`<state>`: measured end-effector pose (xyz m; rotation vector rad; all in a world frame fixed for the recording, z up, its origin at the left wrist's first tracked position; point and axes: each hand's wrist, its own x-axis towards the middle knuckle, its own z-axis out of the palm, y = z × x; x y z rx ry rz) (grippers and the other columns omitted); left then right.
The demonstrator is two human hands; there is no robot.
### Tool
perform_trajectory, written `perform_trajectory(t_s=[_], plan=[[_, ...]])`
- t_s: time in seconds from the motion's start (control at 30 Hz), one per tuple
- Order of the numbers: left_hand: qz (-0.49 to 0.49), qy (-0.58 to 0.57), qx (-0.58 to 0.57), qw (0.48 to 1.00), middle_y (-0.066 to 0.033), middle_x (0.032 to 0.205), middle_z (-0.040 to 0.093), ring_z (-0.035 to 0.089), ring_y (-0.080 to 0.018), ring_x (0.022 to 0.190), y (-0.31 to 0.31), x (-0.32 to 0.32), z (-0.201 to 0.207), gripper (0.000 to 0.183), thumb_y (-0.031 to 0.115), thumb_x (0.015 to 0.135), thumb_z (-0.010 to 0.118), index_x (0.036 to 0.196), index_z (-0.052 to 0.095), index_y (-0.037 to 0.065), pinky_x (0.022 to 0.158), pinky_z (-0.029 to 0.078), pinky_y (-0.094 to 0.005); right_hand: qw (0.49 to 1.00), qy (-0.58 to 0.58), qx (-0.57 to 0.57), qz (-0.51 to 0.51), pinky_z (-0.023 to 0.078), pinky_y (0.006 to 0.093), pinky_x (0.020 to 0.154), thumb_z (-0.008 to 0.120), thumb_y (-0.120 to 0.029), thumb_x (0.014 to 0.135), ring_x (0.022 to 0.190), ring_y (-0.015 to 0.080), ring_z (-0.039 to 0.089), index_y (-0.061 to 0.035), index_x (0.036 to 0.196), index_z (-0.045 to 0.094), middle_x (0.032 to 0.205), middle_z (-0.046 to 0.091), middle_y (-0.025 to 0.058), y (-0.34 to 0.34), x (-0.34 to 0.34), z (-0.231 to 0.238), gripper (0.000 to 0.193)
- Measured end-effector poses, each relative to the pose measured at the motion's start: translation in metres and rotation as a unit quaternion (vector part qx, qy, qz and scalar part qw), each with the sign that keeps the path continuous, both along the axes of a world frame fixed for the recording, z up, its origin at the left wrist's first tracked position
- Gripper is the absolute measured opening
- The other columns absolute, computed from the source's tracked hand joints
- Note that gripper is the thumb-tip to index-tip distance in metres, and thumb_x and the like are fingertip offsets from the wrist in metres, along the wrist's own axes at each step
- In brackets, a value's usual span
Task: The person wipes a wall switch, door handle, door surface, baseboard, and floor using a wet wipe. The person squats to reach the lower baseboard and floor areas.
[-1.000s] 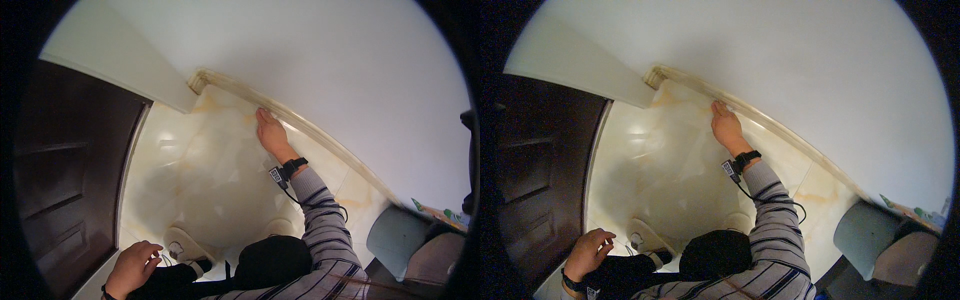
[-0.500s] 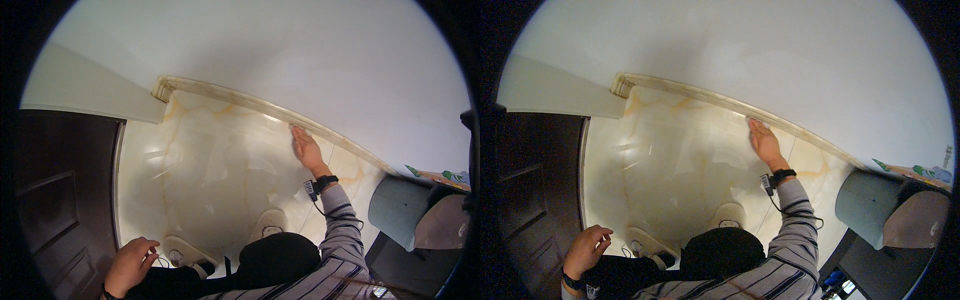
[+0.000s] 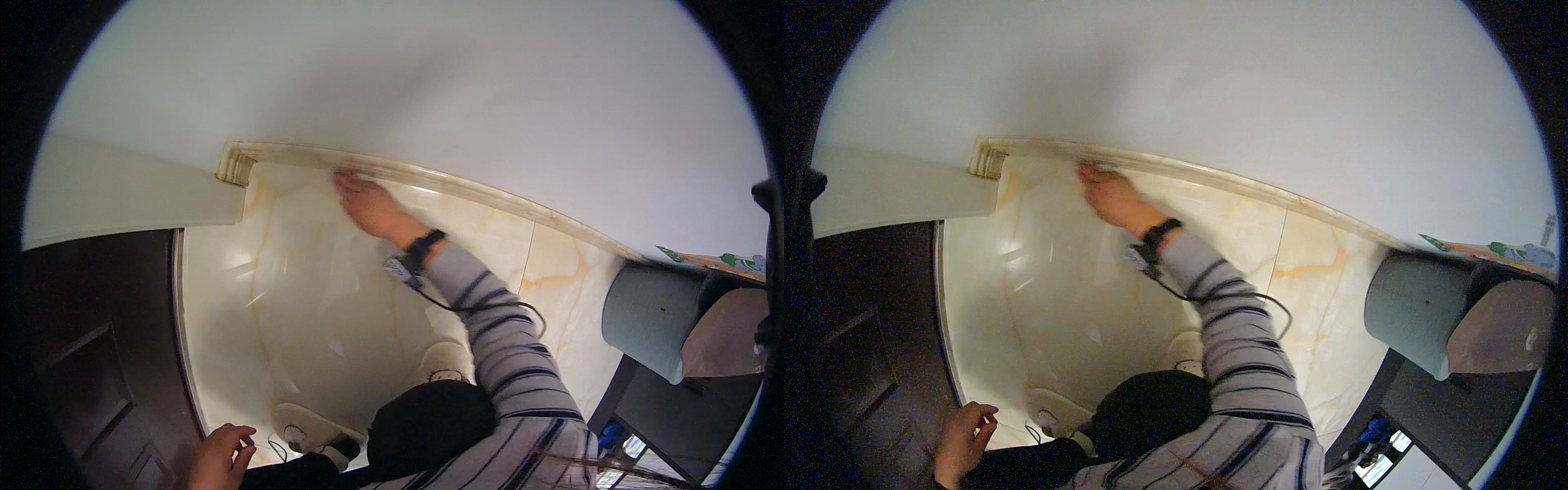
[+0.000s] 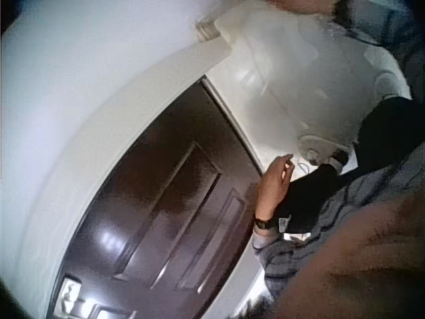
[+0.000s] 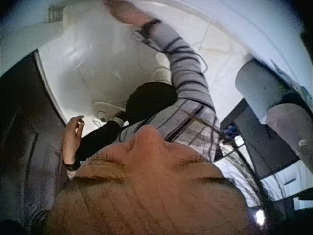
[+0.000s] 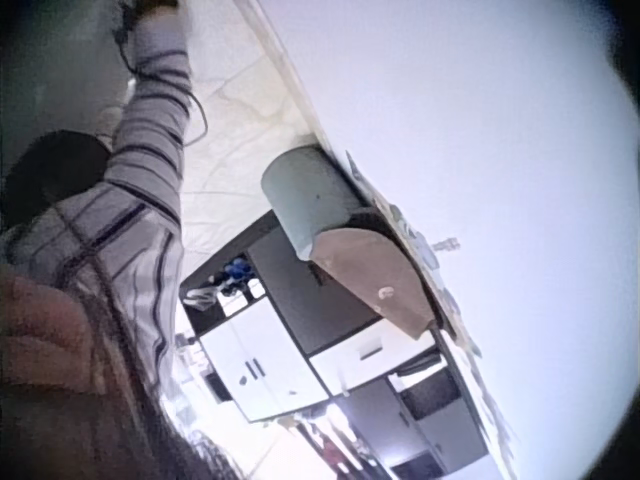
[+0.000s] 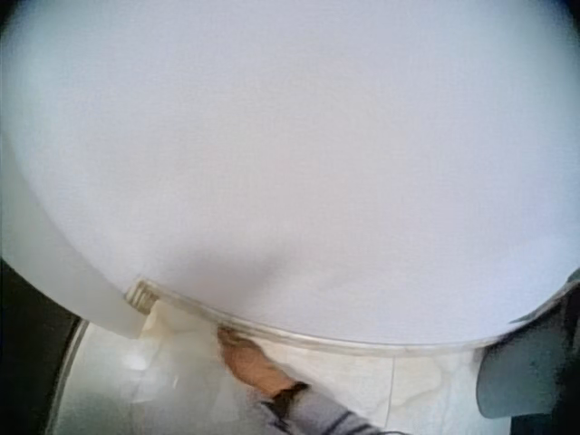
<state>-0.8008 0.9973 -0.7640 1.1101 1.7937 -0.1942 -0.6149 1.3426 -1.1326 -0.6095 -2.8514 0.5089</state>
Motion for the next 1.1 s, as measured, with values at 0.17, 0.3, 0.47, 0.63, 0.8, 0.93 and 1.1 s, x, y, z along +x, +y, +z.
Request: perform_trajectory(t_s=[0.17,0.3,0.47,0.63,0.8,0.93,1.1], plan=[[0.003,-0.017,0.051,0.999,-0.0135,0.097,0.064,0.063,-0.026,0.082,-0.009,-0.001,0.006,0.026,0.017,0.103,0.055,0.125,0.06,0.005,0.068,0.051,-0.038,0.992,0.005,-0.126,-0.02,0.042,0.0444,0.11,0.043,-0.019,0.098,0.136,0.0379,0.044,0.008,0.141,0.042,0.151,0.04,0.0231,-0.004,-0.126,0.001,0.051],[-0.016,-0.02,0.053,0.998,-0.0133,0.097,0.064,0.063,-0.0259,0.081,-0.009,0.001,0.006,0.027,0.018,0.103,0.055,0.126,0.059,0.005,0.066,0.05,-0.0382,0.986,0.052,-0.158,-0.026,0.044,0.0461,0.105,0.046,-0.019,0.096,0.127,0.0386,0.051,0.0076,0.133,0.047,0.142,0.047,0.0218,-0.005,-0.157,-0.002,0.046],[-0.022,-0.029,0.05,0.998,-0.0125,0.098,0.064,0.062,-0.0245,0.079,-0.003,0.005,0.004,0.026,0.017,0.103,0.055,0.125,0.061,0.005,0.065,0.05,-0.0371,0.995,0.075,-0.06,-0.01,0.05,0.0465,0.097,0.05,-0.016,0.093,0.118,0.0379,0.057,0.0062,0.122,0.056,0.13,0.057,0.0204,-0.003,-0.104,-0.001,0.037],[-0.048,-0.039,0.067,0.996,-0.0121,0.097,0.064,0.062,-0.0237,0.077,0.008,0.01,-0.004,0.026,0.017,0.103,0.054,0.125,0.061,0.004,0.064,0.049,-0.0363,0.986,0.045,-0.126,-0.099,0.048,0.044,0.1,0.049,-0.017,0.095,0.123,0.0319,0.056,0.0002,0.131,0.054,0.136,0.056,0.0155,-0.001,0.008,0.012,0.04],[-0.061,-0.031,0.036,0.997,-0.0131,0.098,0.066,0.063,-0.0233,0.081,0.032,0.019,-0.013,0.027,0.021,0.103,0.054,0.125,0.061,0.005,0.066,0.049,-0.0346,0.986,0.061,-0.08,-0.133,0.046,0.0404,0.102,0.046,-0.019,0.099,0.127,0.0256,0.054,-0.0044,0.137,0.054,0.141,0.056,0.0093,-0.001,0.141,0.014,0.041],[-0.036,0.004,0.015,0.999,-0.012,0.092,0.066,0.064,-0.0247,0.083,0.053,0.033,-0.019,0.021,0.006,0.093,0.06,0.114,0.063,0.002,0.075,0.051,-0.0353,0.969,0.08,-0.098,-0.21,0.044,0.0399,0.103,0.046,-0.021,0.1,0.124,0.0248,0.057,-0.0082,0.134,0.059,0.14,0.058,0.0076,-0.006,0.239,0.018,0.038],[-0.042,-0.01,0.009,0.999,-0.0113,0.094,0.067,0.064,-0.0243,0.084,0.069,0.041,-0.028,0.021,0.006,0.094,0.059,0.114,0.063,0.003,0.076,0.051,-0.0346,0.958,0.071,-0.113,-0.252,0.046,0.038,0.105,0.053,-0.018,0.096,0.122,0.0273,0.059,-0.0113,0.131,0.062,0.136,0.061,0.0067,0.0,0.336,0.025,0.037]])
